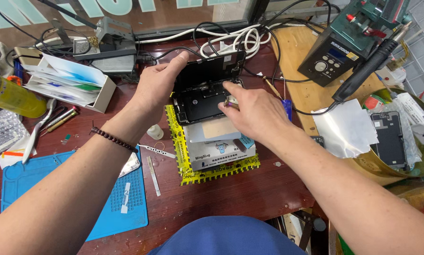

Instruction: The person works on a disassembled smartphone at a repair bench, holding the screen assembly open with one hand while using a pry tool with the other to work along the edge of the display and inside the frame. They reposition the phone several times and continue prying around the screen.

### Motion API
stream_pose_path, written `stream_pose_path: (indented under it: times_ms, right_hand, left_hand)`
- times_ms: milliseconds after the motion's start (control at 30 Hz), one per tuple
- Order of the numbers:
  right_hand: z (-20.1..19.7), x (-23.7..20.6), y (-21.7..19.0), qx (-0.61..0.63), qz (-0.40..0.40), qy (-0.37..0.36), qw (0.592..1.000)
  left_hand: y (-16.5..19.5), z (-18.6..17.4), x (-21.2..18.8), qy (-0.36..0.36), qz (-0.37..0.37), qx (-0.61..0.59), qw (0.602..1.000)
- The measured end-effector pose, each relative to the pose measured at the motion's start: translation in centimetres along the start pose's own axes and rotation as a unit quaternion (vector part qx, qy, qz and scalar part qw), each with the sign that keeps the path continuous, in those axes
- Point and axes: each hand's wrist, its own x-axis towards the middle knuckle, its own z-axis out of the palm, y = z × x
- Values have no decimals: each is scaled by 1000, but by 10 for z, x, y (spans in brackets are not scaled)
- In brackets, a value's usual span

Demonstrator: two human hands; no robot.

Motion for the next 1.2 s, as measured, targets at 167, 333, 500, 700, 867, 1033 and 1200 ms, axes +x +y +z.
stream_pose_path:
  times_ms: [167,333,500,700,867,1033,1200]
  right_hand:
    - [-2,4,-16,-41,53,-65,996]
    - [2,4,-20,-17,39,-25,999]
    - [0,5,-24,-28,69,-43,996]
    - [-1,6,-31,-40,79,-53,995]
    - [6,6,-38,-11,60,-29,998]
    - [8,4,-35,4,38,-26,999]
    - [15,5,-31,20,24,-47,998]
  left_hand:
    - [1,2,-1,2,3,5,1000]
    - [-1,2,-3,10,-9,5,1000]
    - [-1,3,-1,-1,0,-14,1000]
    - [1,2,-3,2,-7,-2,1000]
    - [5,-2,-5,7,-17,20,1000]
    - [4,-3,-3,9,-17,27,999]
    - [1,-9,2,23,-23,26,999]
